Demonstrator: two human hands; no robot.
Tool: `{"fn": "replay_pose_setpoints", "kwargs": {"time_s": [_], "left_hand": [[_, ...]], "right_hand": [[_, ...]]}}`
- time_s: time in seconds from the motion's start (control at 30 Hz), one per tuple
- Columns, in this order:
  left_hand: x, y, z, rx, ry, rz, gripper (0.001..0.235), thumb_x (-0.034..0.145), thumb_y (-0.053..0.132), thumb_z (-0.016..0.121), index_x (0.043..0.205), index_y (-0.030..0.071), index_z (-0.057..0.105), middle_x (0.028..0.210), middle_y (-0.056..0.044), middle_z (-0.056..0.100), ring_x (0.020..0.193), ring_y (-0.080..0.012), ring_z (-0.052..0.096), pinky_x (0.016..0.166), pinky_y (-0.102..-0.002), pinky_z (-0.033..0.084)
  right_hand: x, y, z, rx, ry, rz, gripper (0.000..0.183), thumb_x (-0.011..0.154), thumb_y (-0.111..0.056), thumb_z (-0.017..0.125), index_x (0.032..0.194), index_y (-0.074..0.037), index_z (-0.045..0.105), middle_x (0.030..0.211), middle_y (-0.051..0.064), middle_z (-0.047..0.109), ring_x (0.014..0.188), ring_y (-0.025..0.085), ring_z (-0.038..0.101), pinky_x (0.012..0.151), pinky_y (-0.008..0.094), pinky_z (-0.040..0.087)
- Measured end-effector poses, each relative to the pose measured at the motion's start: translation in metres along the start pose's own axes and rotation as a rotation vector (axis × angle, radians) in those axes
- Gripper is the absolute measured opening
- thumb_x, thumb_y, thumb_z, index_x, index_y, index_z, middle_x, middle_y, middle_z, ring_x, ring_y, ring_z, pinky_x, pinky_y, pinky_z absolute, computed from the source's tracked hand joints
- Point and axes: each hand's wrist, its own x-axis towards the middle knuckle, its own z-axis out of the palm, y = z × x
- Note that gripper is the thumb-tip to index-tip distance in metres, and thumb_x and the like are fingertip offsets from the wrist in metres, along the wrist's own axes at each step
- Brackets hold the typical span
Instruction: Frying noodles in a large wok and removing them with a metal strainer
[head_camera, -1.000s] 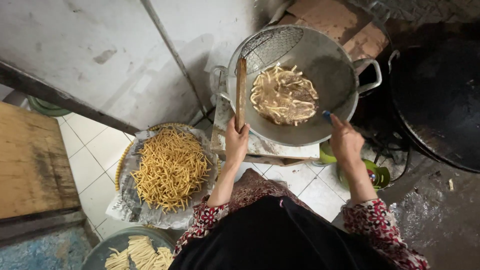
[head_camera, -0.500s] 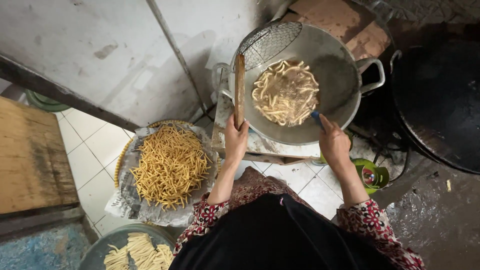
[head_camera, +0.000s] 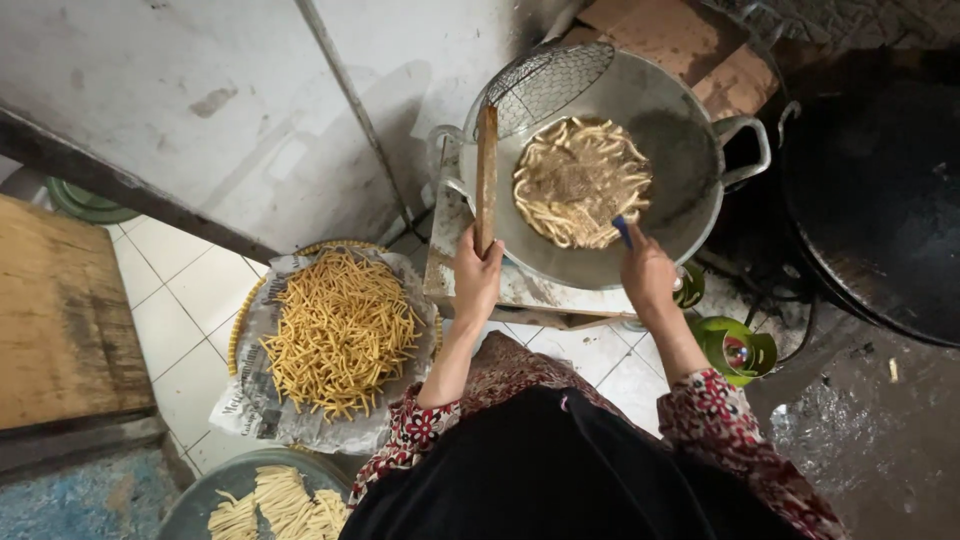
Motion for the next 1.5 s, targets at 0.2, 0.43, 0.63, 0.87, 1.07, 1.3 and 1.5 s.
{"fn": "replay_pose_setpoints", "kwargs": {"time_s": [0.2,0.43,0.63,0.87,1.07,1.3,1.5], "left_hand": [[0.004,-0.012,0.002,-0.015,0.028,-0.002,0.062,0.094,0.034,0.064,0.146,0.004,0.048,0.14,-0.029,0.056,0.131,-0.0437,0.054,0.107,-0.053,0.045],[0.002,-0.007,-0.001,-0.068,0.034,0.051,0.063,0.096,0.033,0.063,0.148,0.002,0.045,0.139,-0.032,0.054,0.129,-0.0474,0.054,0.104,-0.056,0.046],[0.002,-0.008,-0.006,-0.109,0.026,0.107,0.06,0.099,0.029,0.061,0.147,-0.003,0.043,0.136,-0.037,0.053,0.127,-0.0513,0.054,0.1,-0.059,0.047],[-0.003,-0.003,0.0,-0.002,0.043,0.049,0.064,0.094,0.032,0.064,0.146,0.0,0.046,0.138,-0.035,0.054,0.128,-0.049,0.054,0.103,-0.057,0.046],[-0.001,-0.014,-0.001,-0.003,0.012,0.018,0.065,0.095,0.034,0.063,0.149,0.003,0.045,0.142,-0.03,0.053,0.13,-0.044,0.055,0.104,-0.055,0.046],[-0.001,-0.008,0.003,0.031,0.004,0.034,0.063,0.094,0.032,0.064,0.146,0.001,0.046,0.138,-0.032,0.054,0.128,-0.0482,0.054,0.105,-0.056,0.045],[0.008,-0.023,0.007,0.08,0.008,0.009,0.066,0.094,0.039,0.065,0.148,0.008,0.046,0.139,-0.028,0.055,0.13,-0.0442,0.055,0.107,-0.053,0.045]], "right_hand": [[0.014,-0.006,-0.035,0.087,0.026,-0.003,0.052,0.093,-0.013,0.06,0.145,-0.013,0.059,0.103,0.022,0.068,0.089,0.048,0.07,0.074,0.059,0.057],[0.03,-0.025,-0.011,0.104,-0.007,0.051,0.04,0.096,-0.022,0.061,0.135,-0.021,0.067,0.097,0.017,0.073,0.086,0.043,0.074,0.072,0.055,0.059],[0.043,-0.014,-0.048,-0.149,0.083,0.02,0.06,0.093,-0.024,0.064,0.151,-0.022,0.053,0.103,0.015,0.068,0.074,0.04,0.074,0.065,0.052,0.061],[0.077,0.012,-0.027,-0.274,0.039,-0.082,0.071,0.087,-0.018,0.064,0.155,-0.028,0.048,0.113,0.009,0.058,0.084,0.036,0.072,0.065,0.051,0.06],[0.069,0.064,-0.061,-0.451,0.093,-0.1,0.063,0.088,-0.024,0.066,0.149,-0.037,0.058,0.111,0.002,0.067,0.089,0.028,0.075,0.063,0.044,0.061],[0.054,0.104,-0.054,-0.383,0.187,0.156,0.043,0.104,-0.026,0.054,0.145,-0.018,0.063,0.096,0.015,0.071,0.079,0.037,0.075,0.062,0.05,0.059],[0.043,0.154,0.006,-0.071,-0.013,0.187,0.032,0.103,-0.039,0.056,0.119,-0.016,0.074,0.093,0.022,0.076,0.09,0.046,0.073,0.072,0.059,0.057]]}}
